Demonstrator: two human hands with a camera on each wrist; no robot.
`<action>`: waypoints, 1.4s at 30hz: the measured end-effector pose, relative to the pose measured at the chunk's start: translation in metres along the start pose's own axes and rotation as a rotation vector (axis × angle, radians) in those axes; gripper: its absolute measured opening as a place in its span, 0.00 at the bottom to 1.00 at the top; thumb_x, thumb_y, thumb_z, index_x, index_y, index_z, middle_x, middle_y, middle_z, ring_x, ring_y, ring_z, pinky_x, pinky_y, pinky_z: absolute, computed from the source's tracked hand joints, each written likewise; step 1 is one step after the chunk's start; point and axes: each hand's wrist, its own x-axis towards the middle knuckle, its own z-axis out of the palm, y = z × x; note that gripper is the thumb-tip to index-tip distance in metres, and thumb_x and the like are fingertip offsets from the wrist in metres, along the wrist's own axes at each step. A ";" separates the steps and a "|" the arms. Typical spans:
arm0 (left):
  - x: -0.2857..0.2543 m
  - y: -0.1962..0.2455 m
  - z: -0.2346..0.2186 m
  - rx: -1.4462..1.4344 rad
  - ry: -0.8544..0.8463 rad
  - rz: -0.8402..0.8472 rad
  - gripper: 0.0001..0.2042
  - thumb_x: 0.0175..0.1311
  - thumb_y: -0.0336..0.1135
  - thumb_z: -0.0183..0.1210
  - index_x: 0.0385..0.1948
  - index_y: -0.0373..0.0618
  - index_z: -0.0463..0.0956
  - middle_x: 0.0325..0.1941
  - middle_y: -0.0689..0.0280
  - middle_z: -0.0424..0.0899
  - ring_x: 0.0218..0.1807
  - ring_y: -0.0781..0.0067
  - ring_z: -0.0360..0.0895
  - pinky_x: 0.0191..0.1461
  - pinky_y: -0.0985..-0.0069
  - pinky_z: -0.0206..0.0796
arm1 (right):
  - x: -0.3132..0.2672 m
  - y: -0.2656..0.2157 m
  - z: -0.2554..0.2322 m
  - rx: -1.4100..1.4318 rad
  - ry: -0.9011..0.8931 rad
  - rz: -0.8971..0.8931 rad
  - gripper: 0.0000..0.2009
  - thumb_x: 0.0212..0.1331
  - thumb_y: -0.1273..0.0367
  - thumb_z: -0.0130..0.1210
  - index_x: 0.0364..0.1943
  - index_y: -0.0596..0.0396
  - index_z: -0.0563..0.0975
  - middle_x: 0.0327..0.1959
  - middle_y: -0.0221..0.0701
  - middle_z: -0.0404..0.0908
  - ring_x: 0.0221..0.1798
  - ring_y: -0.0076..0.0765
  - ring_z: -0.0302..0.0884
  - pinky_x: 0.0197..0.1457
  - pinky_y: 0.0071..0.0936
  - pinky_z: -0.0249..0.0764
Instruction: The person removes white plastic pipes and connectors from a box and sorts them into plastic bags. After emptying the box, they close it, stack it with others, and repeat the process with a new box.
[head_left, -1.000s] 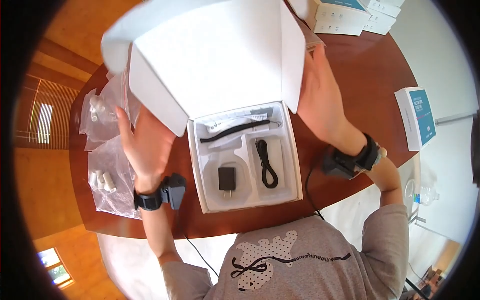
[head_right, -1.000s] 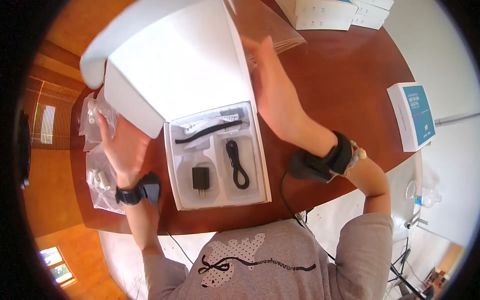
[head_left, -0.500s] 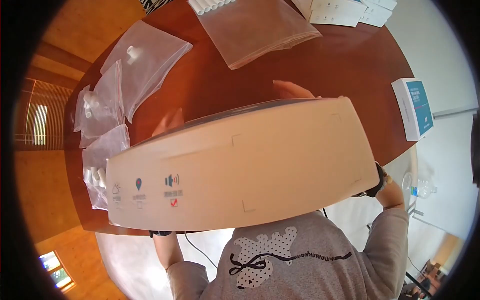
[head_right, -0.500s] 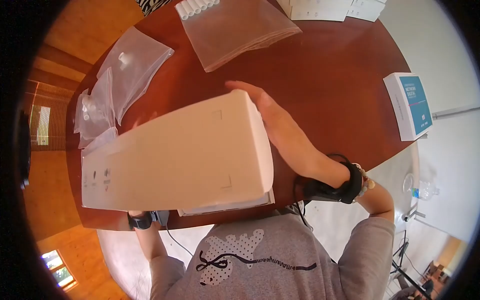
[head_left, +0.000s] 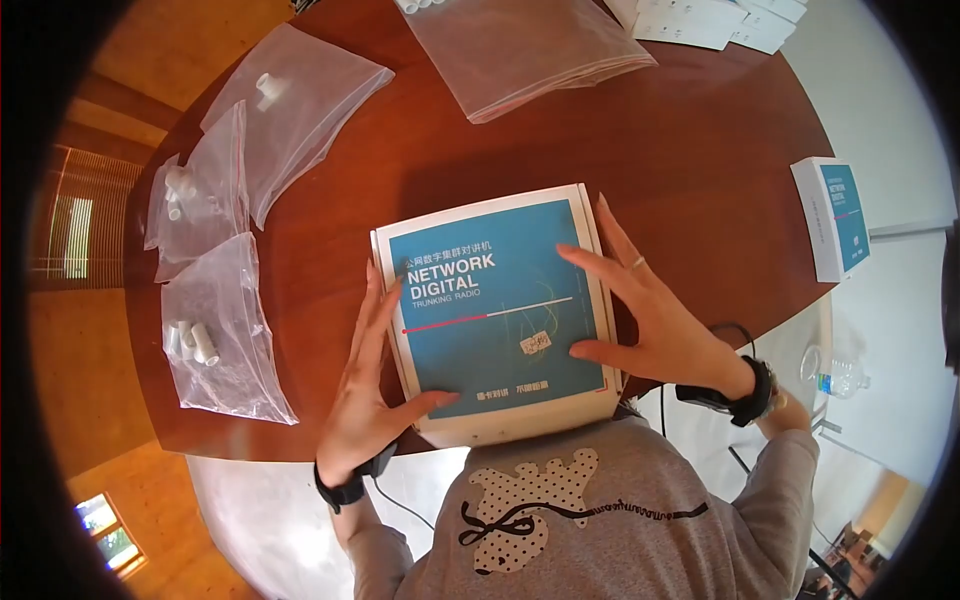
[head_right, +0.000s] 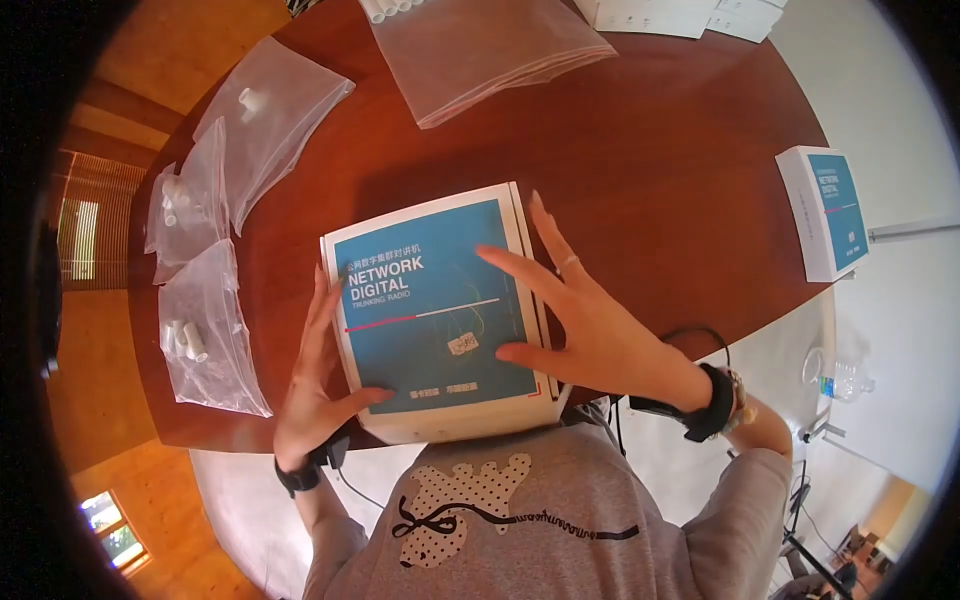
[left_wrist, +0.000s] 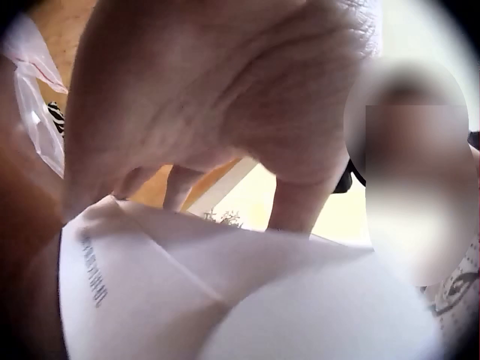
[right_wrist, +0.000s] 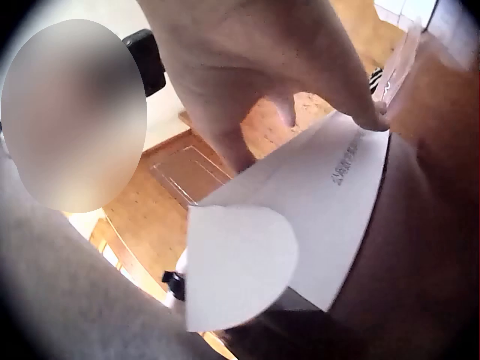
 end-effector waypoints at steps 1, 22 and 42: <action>-0.004 -0.005 0.006 -0.151 0.045 -0.070 0.47 0.40 0.20 0.68 0.68 0.48 0.51 0.73 0.51 0.46 0.73 0.58 0.48 0.69 0.61 0.51 | -0.007 0.009 0.002 -0.050 -0.015 0.051 0.34 0.51 0.65 0.63 0.64 0.48 0.62 0.71 0.49 0.45 0.74 0.52 0.41 0.70 0.43 0.49; -0.081 0.022 0.054 -0.180 0.360 -0.530 0.31 0.52 0.13 0.57 0.61 0.29 0.59 0.48 0.57 0.77 0.47 0.72 0.76 0.47 0.78 0.71 | -0.084 -0.028 0.021 0.177 0.052 0.514 0.26 0.51 0.71 0.64 0.55 0.63 0.71 0.51 0.42 0.73 0.45 0.33 0.81 0.46 0.25 0.79; -0.049 -0.013 0.048 0.074 0.324 -0.230 0.32 0.47 0.14 0.62 0.59 0.30 0.62 0.49 0.52 0.79 0.46 0.68 0.78 0.40 0.80 0.72 | -0.076 0.011 0.033 -0.258 0.184 0.184 0.35 0.55 0.64 0.58 0.66 0.56 0.56 0.40 0.37 0.76 0.35 0.36 0.76 0.40 0.31 0.76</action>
